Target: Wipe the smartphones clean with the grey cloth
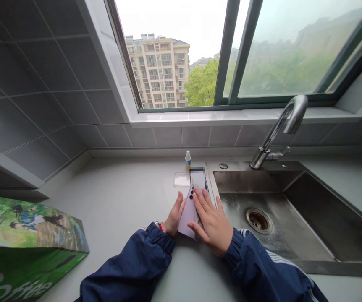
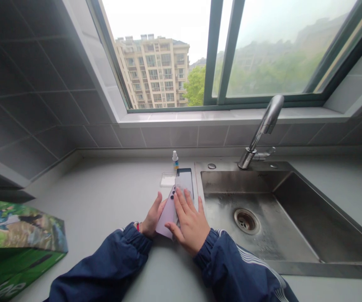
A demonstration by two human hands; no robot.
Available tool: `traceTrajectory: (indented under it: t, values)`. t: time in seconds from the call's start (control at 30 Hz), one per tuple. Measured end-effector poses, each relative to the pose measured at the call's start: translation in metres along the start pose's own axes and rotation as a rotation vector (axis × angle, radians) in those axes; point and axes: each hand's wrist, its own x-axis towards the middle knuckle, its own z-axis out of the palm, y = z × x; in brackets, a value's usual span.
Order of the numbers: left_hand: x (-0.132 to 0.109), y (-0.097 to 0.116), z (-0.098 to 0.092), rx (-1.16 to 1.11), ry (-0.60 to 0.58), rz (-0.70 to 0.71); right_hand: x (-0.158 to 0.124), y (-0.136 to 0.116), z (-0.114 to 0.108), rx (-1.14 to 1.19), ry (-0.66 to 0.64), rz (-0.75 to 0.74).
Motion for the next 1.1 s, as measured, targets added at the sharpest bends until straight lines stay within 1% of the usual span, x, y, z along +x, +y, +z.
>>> traceTrajectory:
  t: [0.07,0.23,0.4,0.5,0.77,0.9,0.97,1.1]
  values:
    - [0.0,-0.001,0.0,0.016,0.002,0.003,0.0,0.001,0.001,0.004,0.006,0.014]
    - [-0.001,-0.001,0.001,0.017,0.01,0.01,0.001,0.002,0.001,0.017,0.021,-0.01]
    - [-0.003,0.001,0.005,0.008,-0.033,0.015,0.002,0.006,0.001,0.036,0.064,0.033]
    - [-0.003,0.001,0.006,-0.002,-0.046,0.017,0.002,0.007,0.001,0.047,0.075,0.031]
    - [-0.004,0.0,0.004,-0.02,-0.039,-0.002,-0.001,-0.005,-0.003,0.062,0.0,-0.125]
    - [-0.004,0.0,0.005,0.002,-0.006,0.017,-0.002,-0.009,-0.006,0.056,-0.058,-0.186]
    - [-0.003,0.0,0.003,0.004,-0.011,0.004,-0.001,-0.008,-0.006,0.041,-0.049,-0.161]
    - [-0.001,-0.002,0.0,0.005,-0.023,-0.009,0.0,0.0,-0.001,0.007,0.032,-0.018]
